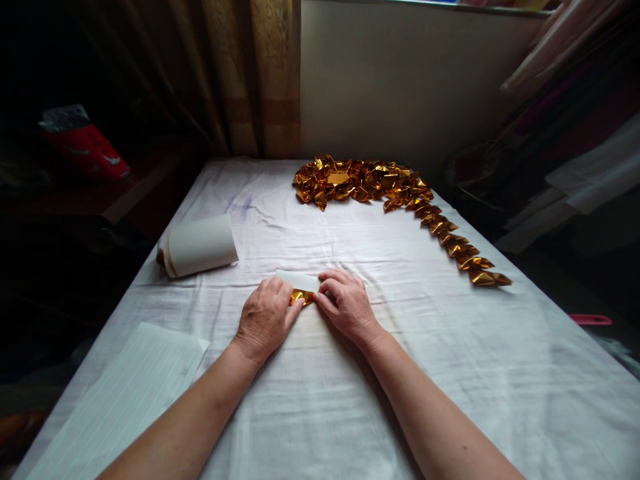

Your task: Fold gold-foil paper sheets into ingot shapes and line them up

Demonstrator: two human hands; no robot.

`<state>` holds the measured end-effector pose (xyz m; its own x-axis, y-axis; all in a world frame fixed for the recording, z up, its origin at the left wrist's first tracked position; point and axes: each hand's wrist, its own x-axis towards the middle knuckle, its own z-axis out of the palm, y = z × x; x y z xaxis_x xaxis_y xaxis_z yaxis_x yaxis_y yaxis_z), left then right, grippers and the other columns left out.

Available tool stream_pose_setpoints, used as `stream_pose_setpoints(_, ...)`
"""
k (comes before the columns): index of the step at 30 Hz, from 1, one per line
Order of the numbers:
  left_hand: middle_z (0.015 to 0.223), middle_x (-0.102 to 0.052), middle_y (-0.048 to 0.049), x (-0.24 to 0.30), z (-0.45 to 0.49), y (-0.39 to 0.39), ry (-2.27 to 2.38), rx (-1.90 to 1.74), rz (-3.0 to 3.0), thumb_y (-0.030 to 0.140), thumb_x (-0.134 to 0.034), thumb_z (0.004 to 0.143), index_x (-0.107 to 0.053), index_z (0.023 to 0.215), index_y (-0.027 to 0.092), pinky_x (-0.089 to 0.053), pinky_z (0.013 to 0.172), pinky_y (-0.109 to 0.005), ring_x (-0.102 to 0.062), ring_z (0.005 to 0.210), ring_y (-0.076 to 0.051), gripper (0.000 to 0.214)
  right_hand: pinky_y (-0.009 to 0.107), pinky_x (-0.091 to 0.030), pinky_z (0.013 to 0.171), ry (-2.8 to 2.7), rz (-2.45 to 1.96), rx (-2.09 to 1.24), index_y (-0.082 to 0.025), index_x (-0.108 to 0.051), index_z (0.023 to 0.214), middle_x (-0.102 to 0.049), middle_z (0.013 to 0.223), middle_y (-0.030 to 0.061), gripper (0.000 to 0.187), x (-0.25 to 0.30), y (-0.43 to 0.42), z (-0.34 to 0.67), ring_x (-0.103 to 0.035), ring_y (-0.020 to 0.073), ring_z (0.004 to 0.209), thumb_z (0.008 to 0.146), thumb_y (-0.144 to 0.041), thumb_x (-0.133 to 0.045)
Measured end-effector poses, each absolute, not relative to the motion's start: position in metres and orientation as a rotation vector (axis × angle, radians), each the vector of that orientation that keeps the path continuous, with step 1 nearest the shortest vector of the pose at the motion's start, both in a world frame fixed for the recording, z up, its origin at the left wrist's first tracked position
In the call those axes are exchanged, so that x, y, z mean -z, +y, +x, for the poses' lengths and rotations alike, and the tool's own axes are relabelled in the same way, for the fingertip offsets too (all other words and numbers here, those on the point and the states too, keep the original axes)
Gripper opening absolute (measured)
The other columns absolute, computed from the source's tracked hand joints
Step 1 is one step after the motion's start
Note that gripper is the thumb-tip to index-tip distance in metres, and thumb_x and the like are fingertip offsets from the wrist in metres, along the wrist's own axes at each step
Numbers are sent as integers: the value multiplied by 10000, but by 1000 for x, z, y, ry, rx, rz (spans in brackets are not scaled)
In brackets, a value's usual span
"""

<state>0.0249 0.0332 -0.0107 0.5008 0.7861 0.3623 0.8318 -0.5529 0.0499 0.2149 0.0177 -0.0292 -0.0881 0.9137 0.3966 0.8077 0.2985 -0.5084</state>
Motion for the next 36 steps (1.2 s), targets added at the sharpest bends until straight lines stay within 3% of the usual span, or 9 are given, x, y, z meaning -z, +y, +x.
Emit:
stream_pose_setpoints(5,841,-592,-68,10,26,32,-1434,520,-2616,471,-565,917,-575,822,197,-419,700,-353,-533,833,-245,289,401,-397,936,-1894,-1557,-226,-237,-636,754,-704,1089,34,123,29,19,212,-596,226,1092,868,-283,-641)
stream_pose_setpoints(15,842,-590,-64,9,29,31,-1453,508,-2575,502,-572,905,-568,819,206,-406,683,-346,-520,817,-237,308,408,-392,932,-1874,-1598,-229,-234,-621,732,-698,1088,38,120,28,19,209,-590,236,1100,850,-254,-628)
stream_pose_setpoints(36,857,-580,-70,10,31,30,-1486,496,-2534,429,-619,878,-538,805,213,-433,703,-365,-523,838,-248,242,393,-380,864,-1824,-1681,-171,-228,-603,690,-674,1041,41,204,25,21,200,-577,245,988,812,-357,-702)
